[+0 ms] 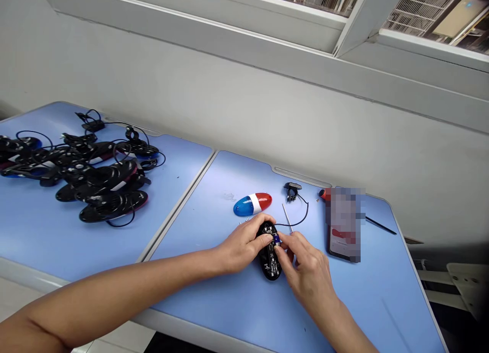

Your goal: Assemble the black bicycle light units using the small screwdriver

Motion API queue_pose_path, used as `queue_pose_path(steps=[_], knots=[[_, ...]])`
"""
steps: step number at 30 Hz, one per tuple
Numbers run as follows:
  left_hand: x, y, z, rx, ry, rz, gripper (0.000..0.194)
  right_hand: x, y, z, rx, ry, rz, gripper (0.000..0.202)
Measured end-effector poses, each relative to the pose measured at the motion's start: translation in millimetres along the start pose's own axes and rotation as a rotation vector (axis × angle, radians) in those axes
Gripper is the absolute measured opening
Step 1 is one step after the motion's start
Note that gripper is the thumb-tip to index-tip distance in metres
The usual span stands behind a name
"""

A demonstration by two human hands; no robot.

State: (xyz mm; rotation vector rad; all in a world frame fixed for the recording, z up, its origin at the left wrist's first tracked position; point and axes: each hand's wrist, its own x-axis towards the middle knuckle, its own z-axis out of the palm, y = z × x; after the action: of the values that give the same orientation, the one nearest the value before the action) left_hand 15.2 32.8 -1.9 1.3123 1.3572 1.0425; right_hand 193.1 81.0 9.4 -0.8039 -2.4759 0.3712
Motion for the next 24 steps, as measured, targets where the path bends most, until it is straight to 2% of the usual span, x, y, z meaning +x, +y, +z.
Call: queue_pose_path(steps=[4,8,11,17,20,24], knots=[[-0.2,0.5,-0.8,0.008,-0.007,-0.006,0.032,-2.3,-1.1,1.0,-0.225,0.058,-0.146,0.032],[0.2,-0.1,-1.2,0.04,-0.022,-0.007,0.031,-4.7,-0.6,3.0,-0.26,0.032,-0.162,0.034],[0.3,-2.1,-1.8,0.094,-0.032,0.008,0.031,-3.6,2.9,3.0,-0.145,-0.015,-0.056,0.027],[-0.2,-2.7,-2.0,0.116,-0.044,-0.03,0.033,2.3,3.7,5.3,0.354,-0.189,0.424,0.015],[-0.5,-0.2,-1.0,0.088,-0.043,-0.056,0.032,2.7,1.6,7.8,0.43,-0.137,0.462,0.009],[-1.6,4.9,-4.0,0.07,-0.069,-0.068,0.03,2.8,1.8,3.6,0.41,-0.068,0.385,0.019]])
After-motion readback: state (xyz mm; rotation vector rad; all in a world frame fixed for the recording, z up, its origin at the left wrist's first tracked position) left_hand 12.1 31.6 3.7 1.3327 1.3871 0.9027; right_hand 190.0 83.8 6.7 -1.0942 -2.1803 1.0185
